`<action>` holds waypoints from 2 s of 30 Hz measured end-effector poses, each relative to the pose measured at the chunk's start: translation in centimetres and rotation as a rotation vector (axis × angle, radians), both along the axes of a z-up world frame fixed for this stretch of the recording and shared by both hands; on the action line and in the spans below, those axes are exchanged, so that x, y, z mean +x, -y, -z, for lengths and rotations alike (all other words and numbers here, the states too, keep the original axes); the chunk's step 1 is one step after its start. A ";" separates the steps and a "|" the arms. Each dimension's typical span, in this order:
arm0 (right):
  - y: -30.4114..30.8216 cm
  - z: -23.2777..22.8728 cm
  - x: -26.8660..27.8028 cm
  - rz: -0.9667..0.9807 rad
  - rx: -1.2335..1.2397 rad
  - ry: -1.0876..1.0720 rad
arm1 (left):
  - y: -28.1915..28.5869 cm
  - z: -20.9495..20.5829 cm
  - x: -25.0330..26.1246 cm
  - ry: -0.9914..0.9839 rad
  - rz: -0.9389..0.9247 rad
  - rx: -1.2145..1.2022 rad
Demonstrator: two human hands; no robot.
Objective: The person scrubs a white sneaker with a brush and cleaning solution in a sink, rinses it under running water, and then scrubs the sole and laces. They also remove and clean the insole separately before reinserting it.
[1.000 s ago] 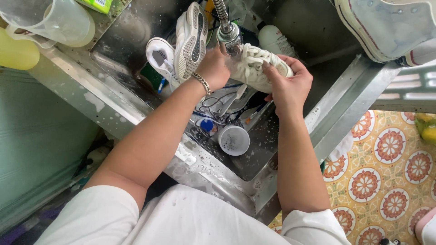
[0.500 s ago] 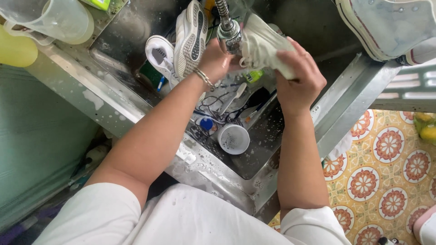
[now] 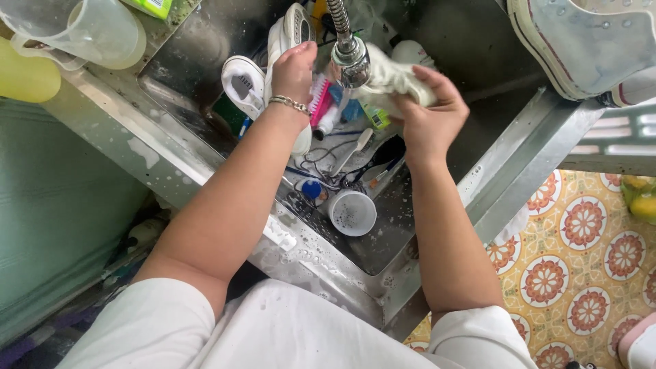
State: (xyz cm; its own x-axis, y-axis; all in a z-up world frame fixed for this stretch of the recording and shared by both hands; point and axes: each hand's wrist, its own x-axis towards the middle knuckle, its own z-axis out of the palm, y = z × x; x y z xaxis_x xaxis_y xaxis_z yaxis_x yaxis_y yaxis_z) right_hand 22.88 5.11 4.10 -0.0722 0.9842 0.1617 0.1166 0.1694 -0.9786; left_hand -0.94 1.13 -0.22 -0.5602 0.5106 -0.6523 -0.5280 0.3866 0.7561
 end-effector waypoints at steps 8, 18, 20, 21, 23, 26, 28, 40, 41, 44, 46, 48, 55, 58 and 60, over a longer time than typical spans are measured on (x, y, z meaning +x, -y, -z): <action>1.9 -2.2 -4.1 -0.003 -0.947 -0.078 | 1.0 -4.1 -0.7 0.472 -0.192 0.020; 2.2 -0.8 -5.0 -0.048 -0.964 -0.159 | 0.9 -3.0 -0.8 0.410 -0.417 -0.034; 2.3 -1.4 -5.3 -0.058 -0.951 -0.113 | 0.9 -2.4 -1.1 0.448 -0.451 -0.026; 2.2 -1.4 -5.3 -0.060 -0.949 -0.115 | 0.7 -2.1 -1.1 0.446 -0.451 -0.024; 2.2 -1.4 -5.2 -0.055 -0.926 -0.135 | 0.6 -1.5 -0.9 0.419 -0.463 0.025; 2.2 -1.7 -5.2 -0.066 -0.938 -0.106 | 0.9 -2.5 -0.9 0.430 -0.457 0.025; 2.2 -2.0 -5.3 -0.069 -0.948 -0.097 | 0.7 -1.3 -1.0 0.393 -0.448 0.051; 6.2 -5.3 -1.9 0.078 -0.966 -0.157 | 2.4 -3.2 2.8 -0.066 0.134 0.026; 7.0 -5.5 -1.6 0.072 -0.996 -0.175 | 3.0 -2.6 3.1 -0.144 0.190 0.085; 9.3 -6.1 -0.8 0.058 -1.041 -0.271 | 4.1 -2.1 3.2 -0.313 0.233 0.137; 10.6 -4.2 0.3 0.057 -1.031 -0.314 | 3.6 3.3 3.1 -0.348 0.259 0.108; 11.3 -2.6 1.0 0.053 -1.018 -0.359 | 3.0 7.6 2.9 -0.386 0.283 0.080; 11.8 -1.3 1.8 -0.004 -1.058 -0.381 | 2.6 5.1 4.4 -0.114 0.136 0.142; 11.6 -0.7 2.0 -0.006 -1.066 -0.371 | 2.4 5.7 3.8 -0.017 0.094 0.121; 11.4 -0.8 2.0 -0.007 -1.073 -0.358 | 2.4 4.6 3.5 0.010 0.094 0.079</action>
